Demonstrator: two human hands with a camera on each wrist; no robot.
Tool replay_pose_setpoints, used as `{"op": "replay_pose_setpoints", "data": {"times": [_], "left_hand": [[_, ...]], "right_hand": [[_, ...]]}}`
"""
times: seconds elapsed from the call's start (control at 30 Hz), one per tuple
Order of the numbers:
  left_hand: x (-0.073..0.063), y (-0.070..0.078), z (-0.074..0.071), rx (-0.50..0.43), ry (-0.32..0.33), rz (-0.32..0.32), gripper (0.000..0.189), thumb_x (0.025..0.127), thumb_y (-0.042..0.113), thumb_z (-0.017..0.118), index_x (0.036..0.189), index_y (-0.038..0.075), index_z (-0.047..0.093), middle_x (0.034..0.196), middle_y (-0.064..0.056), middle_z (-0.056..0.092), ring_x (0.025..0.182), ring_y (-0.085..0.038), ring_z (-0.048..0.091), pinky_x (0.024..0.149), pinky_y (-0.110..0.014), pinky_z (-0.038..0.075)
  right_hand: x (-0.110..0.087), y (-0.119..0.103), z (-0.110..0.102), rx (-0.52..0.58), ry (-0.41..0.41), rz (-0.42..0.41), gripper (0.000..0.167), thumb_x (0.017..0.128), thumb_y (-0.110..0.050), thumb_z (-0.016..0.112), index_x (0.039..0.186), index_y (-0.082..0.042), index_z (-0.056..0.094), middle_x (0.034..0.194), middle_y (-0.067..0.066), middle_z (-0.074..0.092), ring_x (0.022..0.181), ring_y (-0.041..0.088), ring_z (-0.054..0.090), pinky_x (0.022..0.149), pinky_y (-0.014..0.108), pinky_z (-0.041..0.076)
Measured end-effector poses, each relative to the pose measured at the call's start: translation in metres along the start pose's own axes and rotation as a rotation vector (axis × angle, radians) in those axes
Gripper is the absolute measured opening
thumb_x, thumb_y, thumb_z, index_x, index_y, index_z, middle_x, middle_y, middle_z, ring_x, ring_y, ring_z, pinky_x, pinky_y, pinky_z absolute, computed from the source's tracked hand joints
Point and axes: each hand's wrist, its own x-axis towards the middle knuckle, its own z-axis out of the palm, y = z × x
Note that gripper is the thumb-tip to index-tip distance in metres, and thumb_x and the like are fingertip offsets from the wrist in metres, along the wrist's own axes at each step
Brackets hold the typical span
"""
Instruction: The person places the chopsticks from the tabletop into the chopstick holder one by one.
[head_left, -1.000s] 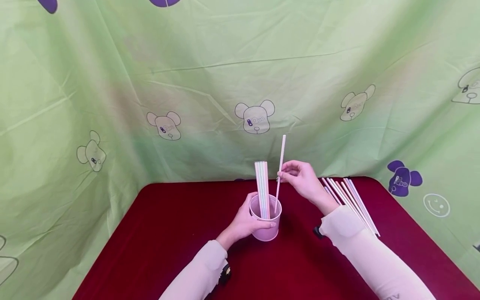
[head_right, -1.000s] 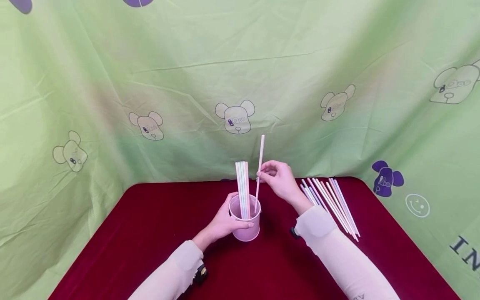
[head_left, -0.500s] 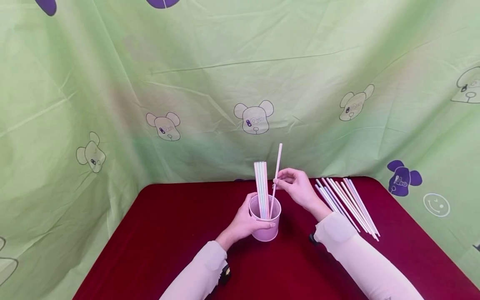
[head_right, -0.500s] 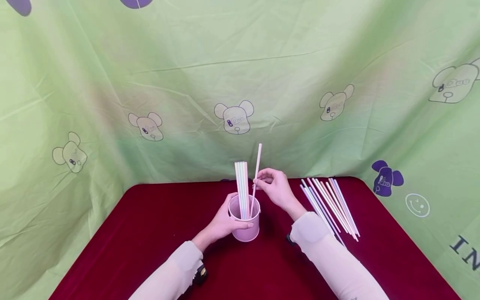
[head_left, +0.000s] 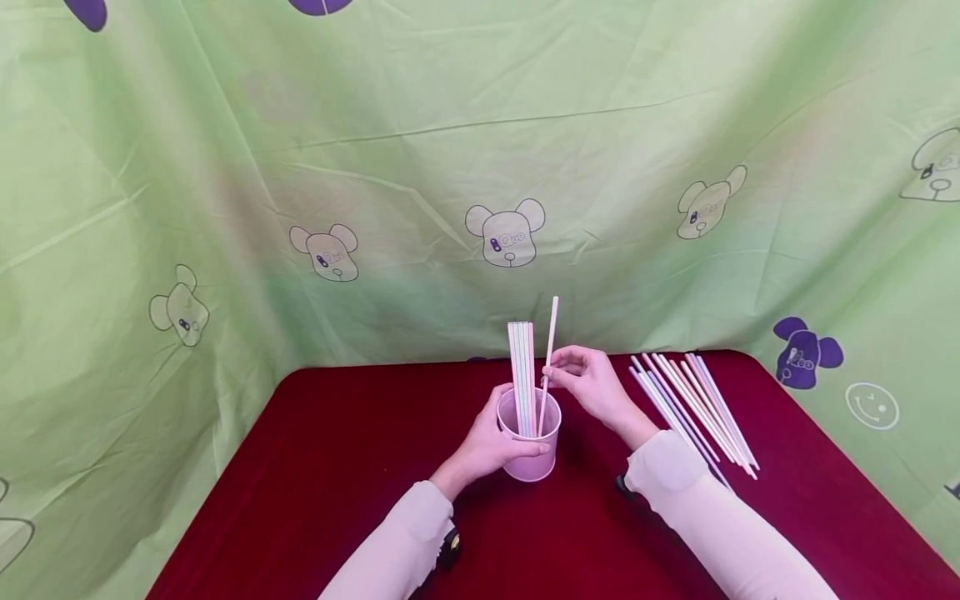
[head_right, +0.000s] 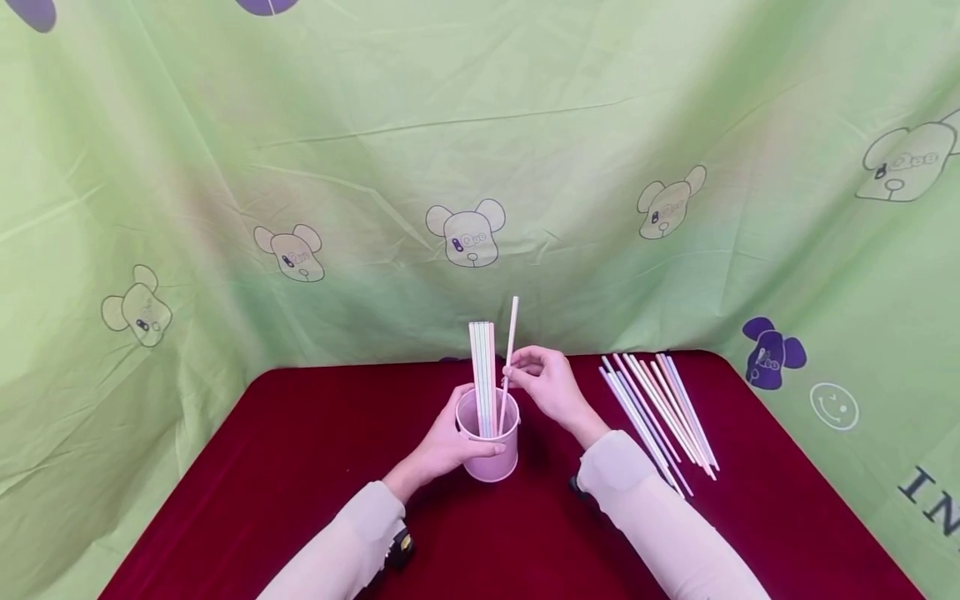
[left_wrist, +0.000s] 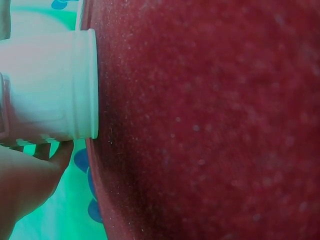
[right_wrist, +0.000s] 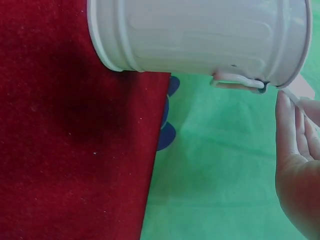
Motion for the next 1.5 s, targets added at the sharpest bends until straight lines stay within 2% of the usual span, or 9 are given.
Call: {"op": "replay_pose_setpoints", "data": {"times": [0.2, 0.37, 0.57, 0.83, 1.07, 1.17, 1.3, 1.4, 1.5], "left_hand": [[-0.001, 0.001, 0.000, 0.021, 0.006, -0.007, 0.094, 0.067, 0.021, 0.096, 0.144, 0.028, 0.043, 0.131, 0.002, 0.060, 0.116, -0.015, 0.060, 0.102, -0.041, 0.049], [-0.001, 0.002, 0.001, 0.015, 0.011, 0.000, 0.094, 0.067, 0.020, 0.096, 0.144, 0.026, 0.043, 0.131, 0.002, 0.060, 0.117, -0.016, 0.060, 0.104, -0.045, 0.048], [-0.001, 0.001, 0.001, 0.015, 0.007, 0.001, 0.095, 0.067, 0.020, 0.097, 0.144, 0.026, 0.043, 0.131, 0.001, 0.060, 0.117, -0.017, 0.059, 0.104, -0.047, 0.048], [-0.002, 0.003, 0.001, 0.026, 0.011, -0.010, 0.095, 0.067, 0.021, 0.096, 0.145, 0.026, 0.042, 0.130, 0.001, 0.060, 0.116, -0.016, 0.060, 0.102, -0.044, 0.049], [-0.004, 0.005, 0.002, 0.028, 0.005, -0.014, 0.095, 0.068, 0.021, 0.096, 0.145, 0.025, 0.042, 0.130, 0.002, 0.060, 0.116, -0.015, 0.060, 0.102, -0.041, 0.049], [-0.004, 0.005, 0.001, 0.027, 0.004, -0.012, 0.095, 0.068, 0.021, 0.096, 0.145, 0.025, 0.041, 0.130, 0.002, 0.060, 0.116, -0.015, 0.060, 0.102, -0.041, 0.049], [-0.004, 0.006, 0.001, 0.021, 0.003, -0.010, 0.095, 0.068, 0.021, 0.095, 0.145, 0.025, 0.041, 0.131, 0.002, 0.059, 0.117, -0.015, 0.059, 0.103, -0.044, 0.048], [-0.004, 0.006, 0.001, 0.018, 0.003, -0.011, 0.095, 0.068, 0.021, 0.095, 0.146, 0.026, 0.041, 0.132, 0.002, 0.059, 0.118, -0.015, 0.058, 0.105, -0.046, 0.047], [-0.003, 0.005, 0.001, 0.017, 0.007, -0.012, 0.096, 0.067, 0.021, 0.096, 0.145, 0.026, 0.041, 0.131, 0.002, 0.059, 0.118, -0.015, 0.058, 0.106, -0.047, 0.047]], "right_hand": [[-0.004, 0.005, 0.004, 0.001, 0.005, -0.013, 0.019, 0.091, 0.007, 0.071, 0.105, 0.017, 0.063, 0.096, 0.031, 0.070, 0.083, 0.014, 0.073, 0.077, 0.031, 0.062], [-0.007, 0.005, 0.007, -0.039, 0.024, -0.032, 0.020, 0.089, 0.005, 0.074, 0.103, 0.015, 0.066, 0.095, 0.031, 0.071, 0.081, 0.011, 0.071, 0.077, 0.027, 0.060], [-0.010, 0.008, 0.009, -0.113, 0.036, -0.023, 0.015, 0.088, 0.002, 0.077, 0.099, 0.008, 0.070, 0.092, 0.021, 0.073, 0.083, 0.012, 0.070, 0.079, 0.021, 0.056], [-0.014, 0.012, 0.009, -0.129, 0.000, -0.006, 0.015, 0.088, 0.002, 0.077, 0.099, 0.008, 0.069, 0.093, 0.018, 0.072, 0.084, 0.013, 0.069, 0.077, 0.020, 0.055], [-0.018, 0.016, 0.010, -0.168, -0.043, -0.011, 0.015, 0.088, -0.002, 0.078, 0.098, 0.006, 0.070, 0.092, 0.016, 0.071, 0.078, 0.010, 0.065, 0.069, 0.019, 0.052], [-0.018, 0.016, 0.010, -0.166, -0.049, 0.002, 0.016, 0.088, -0.001, 0.078, 0.099, 0.006, 0.070, 0.093, 0.017, 0.071, 0.080, 0.010, 0.066, 0.071, 0.020, 0.053], [-0.018, 0.014, 0.008, -0.173, -0.060, 0.000, 0.018, 0.089, -0.001, 0.076, 0.103, 0.009, 0.070, 0.097, 0.018, 0.072, 0.087, 0.014, 0.069, 0.077, 0.020, 0.056], [-0.022, -0.001, 0.006, -0.194, -0.068, 0.011, 0.019, 0.091, -0.002, 0.075, 0.105, 0.009, 0.070, 0.099, 0.019, 0.073, 0.092, 0.021, 0.070, 0.079, 0.021, 0.056], [-0.021, -0.008, -0.002, -0.267, -0.067, 0.011, 0.018, 0.093, -0.008, 0.074, 0.105, 0.005, 0.073, 0.099, 0.015, 0.074, 0.092, 0.022, 0.070, 0.080, 0.024, 0.055]]}}
